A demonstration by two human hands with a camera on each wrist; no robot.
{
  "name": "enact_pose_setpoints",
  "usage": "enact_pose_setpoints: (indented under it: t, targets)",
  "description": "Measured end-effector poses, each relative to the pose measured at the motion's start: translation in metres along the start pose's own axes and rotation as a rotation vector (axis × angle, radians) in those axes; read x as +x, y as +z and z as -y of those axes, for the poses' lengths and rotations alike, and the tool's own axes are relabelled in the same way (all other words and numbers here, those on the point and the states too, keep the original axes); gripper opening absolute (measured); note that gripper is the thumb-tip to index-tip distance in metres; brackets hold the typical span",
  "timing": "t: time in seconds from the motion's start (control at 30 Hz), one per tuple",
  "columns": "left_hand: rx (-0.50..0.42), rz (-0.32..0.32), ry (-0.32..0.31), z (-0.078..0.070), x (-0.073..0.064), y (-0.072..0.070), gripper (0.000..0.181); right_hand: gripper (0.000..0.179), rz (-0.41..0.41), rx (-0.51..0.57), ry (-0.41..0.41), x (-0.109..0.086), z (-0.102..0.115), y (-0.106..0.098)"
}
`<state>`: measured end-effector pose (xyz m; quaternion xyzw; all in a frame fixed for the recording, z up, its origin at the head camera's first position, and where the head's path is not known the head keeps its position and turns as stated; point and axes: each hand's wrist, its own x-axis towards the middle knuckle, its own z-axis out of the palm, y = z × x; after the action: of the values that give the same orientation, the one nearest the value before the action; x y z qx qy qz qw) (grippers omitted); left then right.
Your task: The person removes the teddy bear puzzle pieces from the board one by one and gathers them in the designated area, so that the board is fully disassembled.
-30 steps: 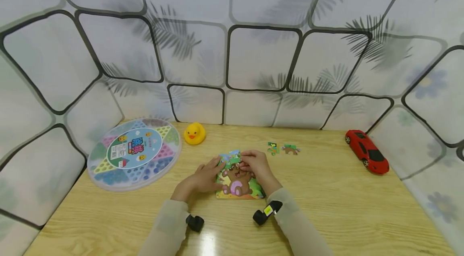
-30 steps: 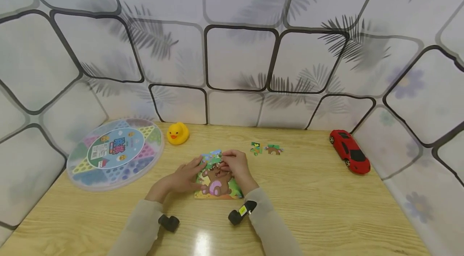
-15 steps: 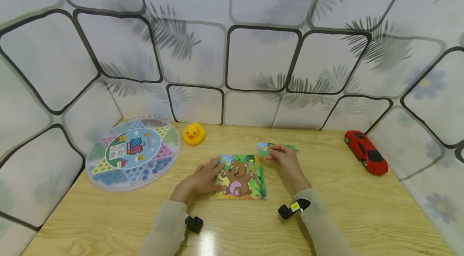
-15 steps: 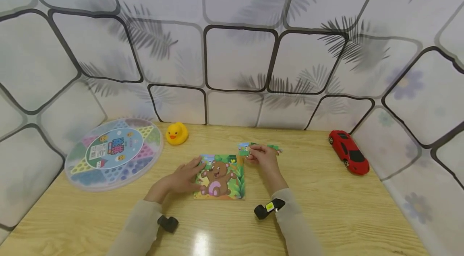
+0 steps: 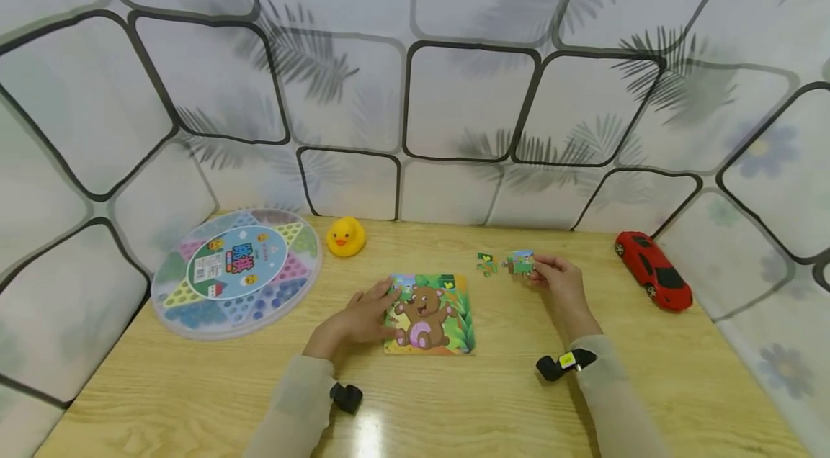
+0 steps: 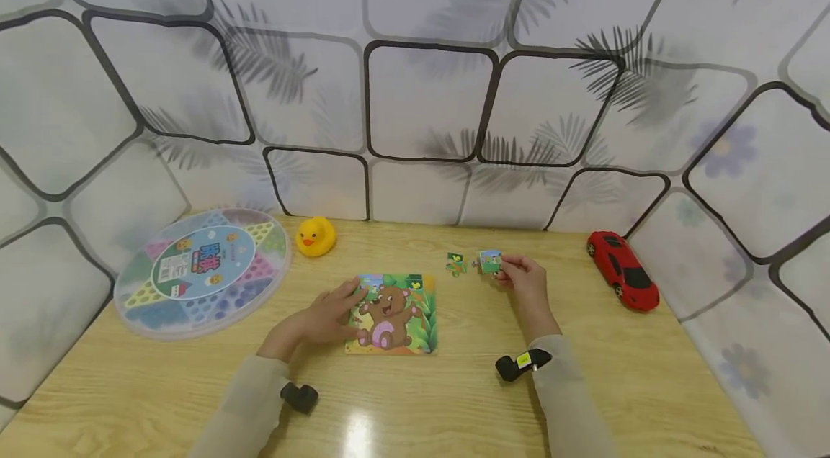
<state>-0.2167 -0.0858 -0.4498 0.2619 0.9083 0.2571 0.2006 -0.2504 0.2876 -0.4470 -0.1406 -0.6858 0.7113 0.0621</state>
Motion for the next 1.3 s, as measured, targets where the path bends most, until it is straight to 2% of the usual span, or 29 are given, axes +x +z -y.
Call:
enact_pose_setpoints:
  t: [0.1,0.33,0.47,0.6,0.7,0.8,1.0,1.3]
  targets:
    - [-0.001,-0.008,0.003,0.000,-0.002,-0.002,0.080,0.011,-0.030,0.003,0.013,0.006,0.001,-0.011]
    - [-0.012,-0.010,0.024,-0.003,-0.001,-0.002,0.081,0.019,-0.079,0.085,0.060,0.017,-0.002,-0.039]
    - [-0.004,-0.001,0.019,-0.003,0.002,-0.001,0.081,0.023,-0.090,0.052,0.066,0.020,-0.005,-0.049]
    - [0.019,0.000,0.005,0.000,0.002,0.001,0.080,0.024,-0.086,0.057,0.087,0.022,-0.007,-0.049]
    - [0.012,-0.005,0.005,0.001,0.001,0.001,0.080,0.018,-0.101,0.043,0.079,0.023,-0.007,-0.045]
    - [0.000,-0.010,0.008,0.000,0.001,0.000,0.080,0.014,-0.115,-0.007,0.058,0.024,-0.005,-0.043]
    - [-0.011,-0.015,-0.001,0.000,0.001,0.000,0.081,0.024,-0.137,-0.117,0.048,0.027,-0.006,-0.041]
    - [-0.041,-0.009,-0.004,0.001,-0.001,0.000,0.081,0.024,-0.203,-0.077,0.042,0.026,-0.013,-0.042]
